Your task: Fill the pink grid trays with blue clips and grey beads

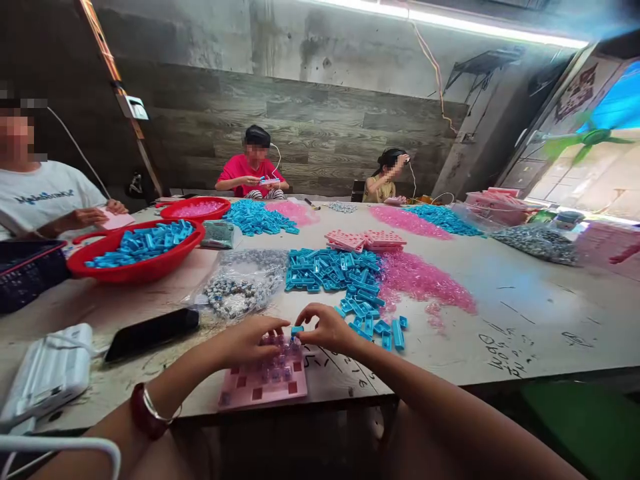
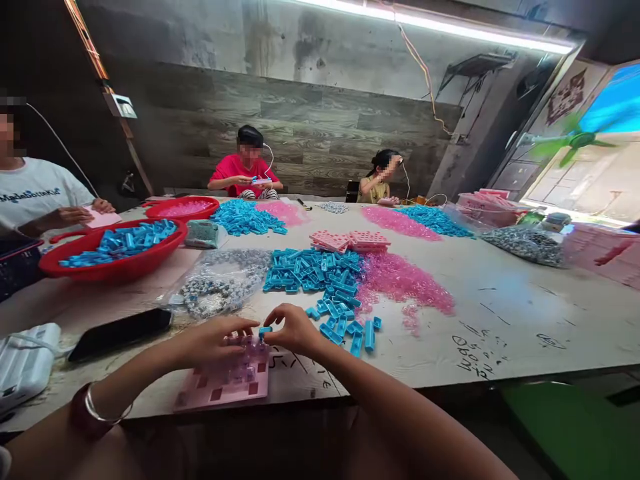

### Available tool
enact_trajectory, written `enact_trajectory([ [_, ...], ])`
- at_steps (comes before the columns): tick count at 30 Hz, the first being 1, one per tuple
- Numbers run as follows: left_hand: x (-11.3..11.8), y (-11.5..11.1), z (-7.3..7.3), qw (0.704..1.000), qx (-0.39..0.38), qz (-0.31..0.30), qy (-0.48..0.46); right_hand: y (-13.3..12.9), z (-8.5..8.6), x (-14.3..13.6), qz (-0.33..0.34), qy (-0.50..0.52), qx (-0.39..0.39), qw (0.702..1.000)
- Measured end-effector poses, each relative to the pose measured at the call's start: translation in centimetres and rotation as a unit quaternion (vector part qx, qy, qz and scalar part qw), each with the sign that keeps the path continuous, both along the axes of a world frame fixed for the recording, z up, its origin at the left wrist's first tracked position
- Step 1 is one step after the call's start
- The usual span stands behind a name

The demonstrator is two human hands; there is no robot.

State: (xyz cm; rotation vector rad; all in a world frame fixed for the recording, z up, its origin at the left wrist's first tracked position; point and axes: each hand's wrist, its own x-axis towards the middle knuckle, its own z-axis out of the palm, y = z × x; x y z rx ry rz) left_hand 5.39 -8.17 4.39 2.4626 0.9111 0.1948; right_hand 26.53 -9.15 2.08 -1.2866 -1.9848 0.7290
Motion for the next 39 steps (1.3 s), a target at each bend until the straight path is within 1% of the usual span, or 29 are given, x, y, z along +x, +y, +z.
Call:
enact_trajectory([
  [7, -0.2, 0.0, -0.3, 1.0, 0.028, -0.007, -0.011, 0.0, -0.5, -0.6, 0.042, 0.013, -0.02, 0.999],
  [13, 0.0, 0.0, -0.3, 0.997, 0.047, -0.067, -0.01, 0.1, -0.3, -0.2, 0.062, -0.017, -0.001, 0.998],
  [17, 0.1, -0.3, -0.2, 0.997, 0.054, -0.06, -0.001, 0.0, 0.0, -0.1, 0.083, -0.046, 0.034, 0.995],
  [20, 0.2, -0.6, 0.1, 0.997, 0.05, -0.052, 0.012, 0.0, -0.1, 0.0, 0.098, -0.044, 0.049, 0.993],
  [23, 0.3, -0.8, 0.3, 0.997, 0.051, -0.053, 0.019, 0.0, -0.3, 0.0, 0.098, -0.036, 0.028, 0.994],
  [26, 0.3, -0.7, 0.2, 0.997, 0.06, -0.056, 0.013, 0.1, -0.4, 0.1, 0.103, -0.029, 0.012, 0.994],
  [34, 0.0, -0.2, -0.2, 0.996, 0.067, -0.053, 0.01, 0.1, -0.2, -0.1, 0.102, -0.036, 0.036, 0.993],
  [36, -0.1, -0.1, -0.4, 0.997, 0.068, -0.046, 0.008, 0.2, 0.0, 0.1, 0.092, -0.024, 0.04, 0.995],
  [39, 0.1, -0.1, -0.5, 0.996, 0.081, -0.029, -0.005, 0.6, 0.4, 1.0, 0.056, -0.001, 0.045, 0.997],
])
